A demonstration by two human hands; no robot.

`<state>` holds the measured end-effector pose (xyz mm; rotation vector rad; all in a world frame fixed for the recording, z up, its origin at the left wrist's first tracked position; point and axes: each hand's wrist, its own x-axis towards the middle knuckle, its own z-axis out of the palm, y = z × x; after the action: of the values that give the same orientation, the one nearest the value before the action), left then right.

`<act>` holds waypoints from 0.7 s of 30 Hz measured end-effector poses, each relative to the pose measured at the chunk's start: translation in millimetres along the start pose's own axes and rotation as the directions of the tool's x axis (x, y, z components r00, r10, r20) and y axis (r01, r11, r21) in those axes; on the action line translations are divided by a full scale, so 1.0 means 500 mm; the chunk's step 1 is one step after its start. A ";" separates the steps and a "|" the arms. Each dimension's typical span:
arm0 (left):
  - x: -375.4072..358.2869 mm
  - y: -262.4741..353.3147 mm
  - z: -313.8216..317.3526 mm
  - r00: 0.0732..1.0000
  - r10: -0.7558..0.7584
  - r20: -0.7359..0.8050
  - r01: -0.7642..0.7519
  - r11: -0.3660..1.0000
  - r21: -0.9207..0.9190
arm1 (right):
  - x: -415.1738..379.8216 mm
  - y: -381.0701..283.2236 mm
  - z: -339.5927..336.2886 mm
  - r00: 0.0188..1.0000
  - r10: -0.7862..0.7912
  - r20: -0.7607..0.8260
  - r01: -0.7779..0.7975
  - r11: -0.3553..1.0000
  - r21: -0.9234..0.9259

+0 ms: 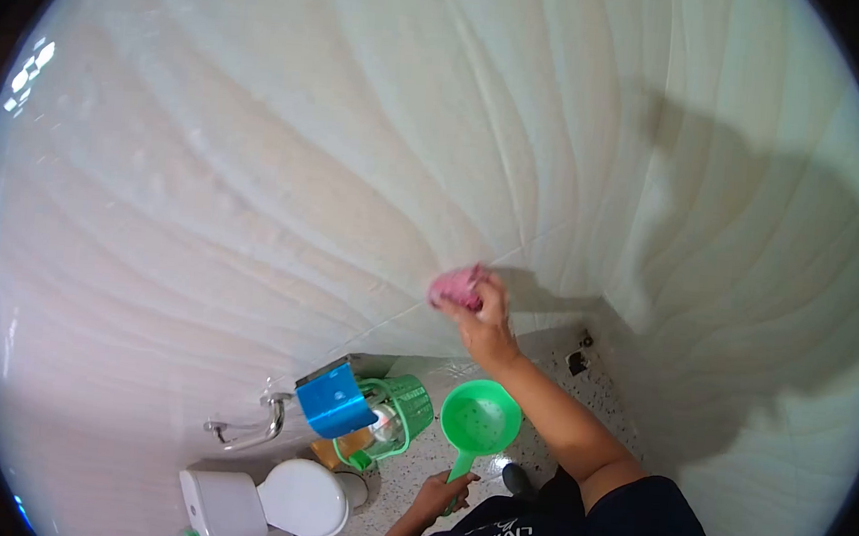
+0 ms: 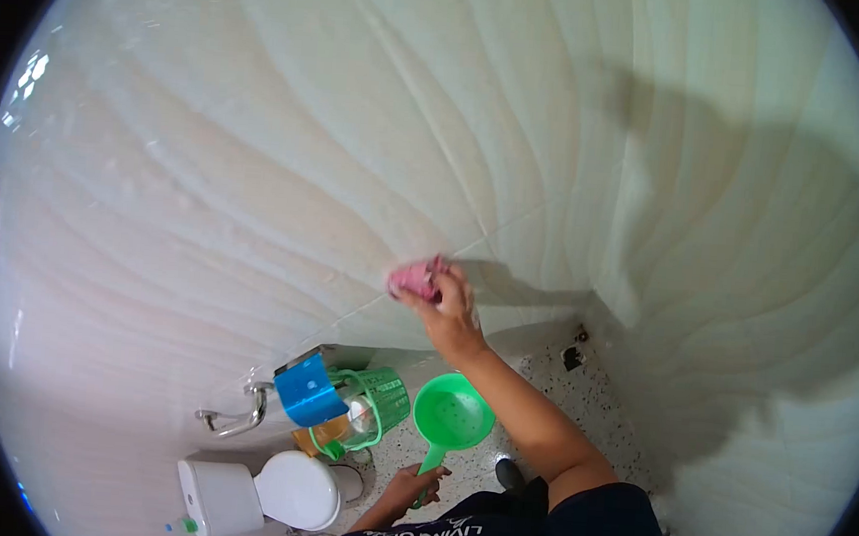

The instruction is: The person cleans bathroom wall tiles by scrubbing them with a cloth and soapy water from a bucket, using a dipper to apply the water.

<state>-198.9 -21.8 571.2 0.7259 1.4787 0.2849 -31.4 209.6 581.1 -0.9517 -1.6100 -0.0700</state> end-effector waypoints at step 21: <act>-0.079 0.060 0.008 0.904 0.402 0.142 -0.372 0.907 -0.197 | -0.152 -0.101 -0.080 0.090 0.181 0.979 -0.006 0.983 -0.182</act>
<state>-191.4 -23.3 620.4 0.8860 1.1149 0.6250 -32.8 114.4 550.9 -1.3148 -2.8615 0.7987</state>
